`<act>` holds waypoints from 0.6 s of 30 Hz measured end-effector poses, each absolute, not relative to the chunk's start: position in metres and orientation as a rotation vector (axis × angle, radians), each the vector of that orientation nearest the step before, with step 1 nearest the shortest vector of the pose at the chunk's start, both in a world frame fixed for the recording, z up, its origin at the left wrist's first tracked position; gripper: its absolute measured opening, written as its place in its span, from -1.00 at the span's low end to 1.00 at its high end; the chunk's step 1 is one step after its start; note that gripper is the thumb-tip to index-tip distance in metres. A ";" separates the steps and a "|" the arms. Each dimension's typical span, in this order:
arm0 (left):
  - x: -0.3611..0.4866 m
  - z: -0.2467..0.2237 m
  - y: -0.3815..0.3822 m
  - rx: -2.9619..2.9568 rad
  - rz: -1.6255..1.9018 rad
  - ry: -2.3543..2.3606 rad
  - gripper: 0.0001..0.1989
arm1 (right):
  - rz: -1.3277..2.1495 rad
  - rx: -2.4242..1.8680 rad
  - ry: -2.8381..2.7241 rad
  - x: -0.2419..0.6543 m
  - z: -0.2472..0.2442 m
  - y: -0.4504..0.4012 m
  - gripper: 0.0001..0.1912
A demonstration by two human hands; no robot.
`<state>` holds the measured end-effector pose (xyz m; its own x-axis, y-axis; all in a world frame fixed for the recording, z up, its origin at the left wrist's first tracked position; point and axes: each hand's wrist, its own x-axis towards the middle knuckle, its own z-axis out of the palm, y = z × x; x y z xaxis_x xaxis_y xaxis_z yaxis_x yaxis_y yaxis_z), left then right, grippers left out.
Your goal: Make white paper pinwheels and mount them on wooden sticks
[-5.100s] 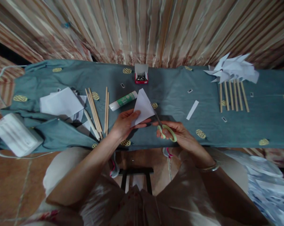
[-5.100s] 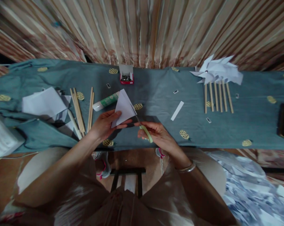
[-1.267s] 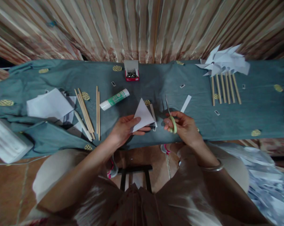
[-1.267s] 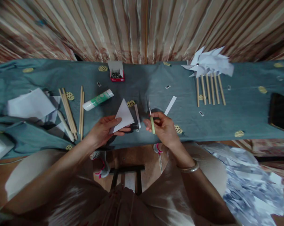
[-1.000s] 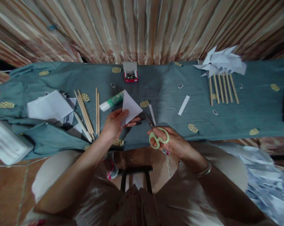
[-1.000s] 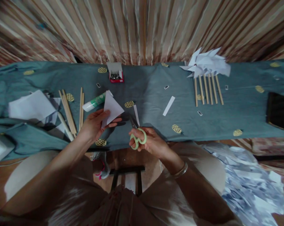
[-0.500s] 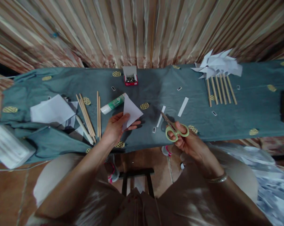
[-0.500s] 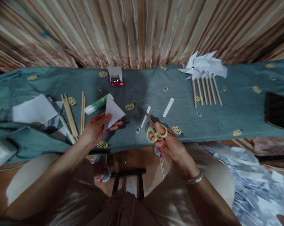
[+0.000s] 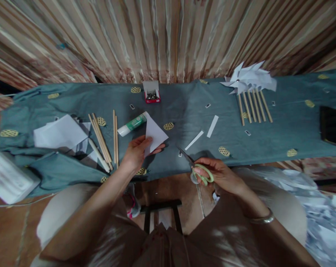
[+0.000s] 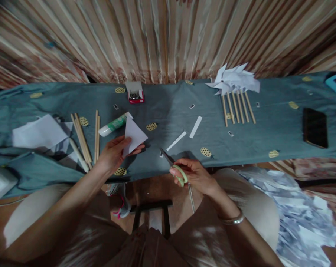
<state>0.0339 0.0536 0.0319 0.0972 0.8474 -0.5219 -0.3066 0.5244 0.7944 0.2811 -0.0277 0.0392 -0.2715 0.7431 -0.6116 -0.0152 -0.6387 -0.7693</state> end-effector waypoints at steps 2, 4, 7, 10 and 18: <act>0.033 0.032 0.053 0.573 0.922 1.187 -0.83 | 1.906 -1.539 -0.913 0.292 0.038 -0.032 -0.53; 0.033 0.033 0.053 0.575 0.916 1.190 -0.82 | 1.813 -1.585 -0.898 0.306 0.040 -0.034 -0.52; 0.032 0.034 0.052 0.582 0.907 1.185 -0.80 | 1.558 -1.659 -0.863 0.326 0.045 -0.037 -0.50; 0.034 0.036 0.051 0.583 0.902 1.187 -0.79 | 1.405 -1.687 -0.872 0.336 0.049 -0.038 -0.50; 0.043 0.043 0.046 0.505 0.846 1.149 -0.91 | 0.559 -2.133 -1.596 0.332 0.043 -0.002 -0.68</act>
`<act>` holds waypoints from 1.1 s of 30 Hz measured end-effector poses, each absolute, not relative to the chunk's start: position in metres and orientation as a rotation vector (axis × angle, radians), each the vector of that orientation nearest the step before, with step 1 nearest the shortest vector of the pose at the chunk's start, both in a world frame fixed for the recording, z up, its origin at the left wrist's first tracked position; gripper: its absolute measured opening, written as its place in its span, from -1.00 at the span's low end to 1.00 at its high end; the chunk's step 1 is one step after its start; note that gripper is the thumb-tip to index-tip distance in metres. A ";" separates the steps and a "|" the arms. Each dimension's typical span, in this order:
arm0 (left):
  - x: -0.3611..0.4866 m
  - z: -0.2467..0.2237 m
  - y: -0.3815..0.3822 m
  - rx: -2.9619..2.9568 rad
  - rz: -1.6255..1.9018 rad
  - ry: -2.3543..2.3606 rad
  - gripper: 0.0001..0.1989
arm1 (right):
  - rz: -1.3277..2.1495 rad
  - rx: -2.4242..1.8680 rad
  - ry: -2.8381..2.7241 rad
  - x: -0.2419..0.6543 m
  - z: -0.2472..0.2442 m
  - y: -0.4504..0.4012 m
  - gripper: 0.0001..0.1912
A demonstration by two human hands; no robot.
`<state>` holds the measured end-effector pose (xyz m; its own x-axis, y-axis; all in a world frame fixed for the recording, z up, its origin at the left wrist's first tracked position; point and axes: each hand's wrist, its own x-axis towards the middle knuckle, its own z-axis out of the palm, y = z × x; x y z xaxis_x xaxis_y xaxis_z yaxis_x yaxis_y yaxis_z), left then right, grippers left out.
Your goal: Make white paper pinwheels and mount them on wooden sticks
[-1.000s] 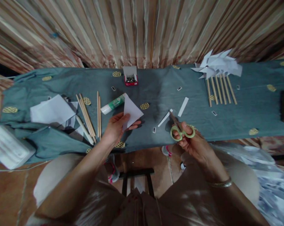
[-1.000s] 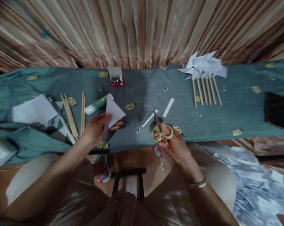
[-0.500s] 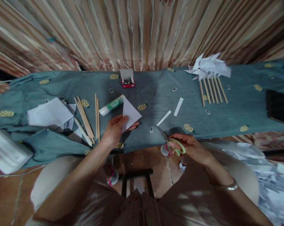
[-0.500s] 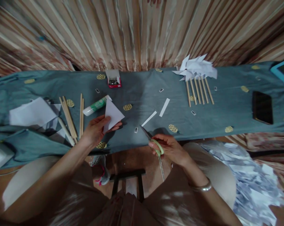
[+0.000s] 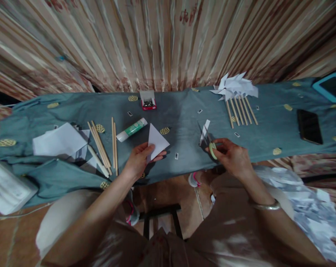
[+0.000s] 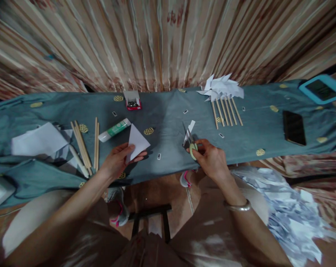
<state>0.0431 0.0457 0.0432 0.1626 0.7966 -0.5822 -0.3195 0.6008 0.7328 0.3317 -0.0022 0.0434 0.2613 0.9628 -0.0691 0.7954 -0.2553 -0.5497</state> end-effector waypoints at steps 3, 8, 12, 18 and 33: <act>0.044 0.044 0.043 0.498 0.796 1.106 -0.89 | 0.187 -2.310 -1.897 0.334 0.038 0.022 -0.66; 0.041 0.043 0.041 0.508 0.768 1.029 -0.82 | 0.034 -2.242 -2.044 0.328 0.038 0.032 -0.69; 0.040 0.042 0.040 0.502 0.742 0.974 -0.80 | 0.434 -1.853 -1.815 0.297 0.035 0.027 -0.67; 0.042 0.039 0.034 0.517 0.657 0.903 -0.83 | 1.299 -1.289 -1.483 0.251 0.033 0.037 -0.38; 0.027 0.042 0.045 0.966 0.889 1.130 -0.79 | 1.046 -1.325 -1.815 0.236 0.030 0.056 -0.82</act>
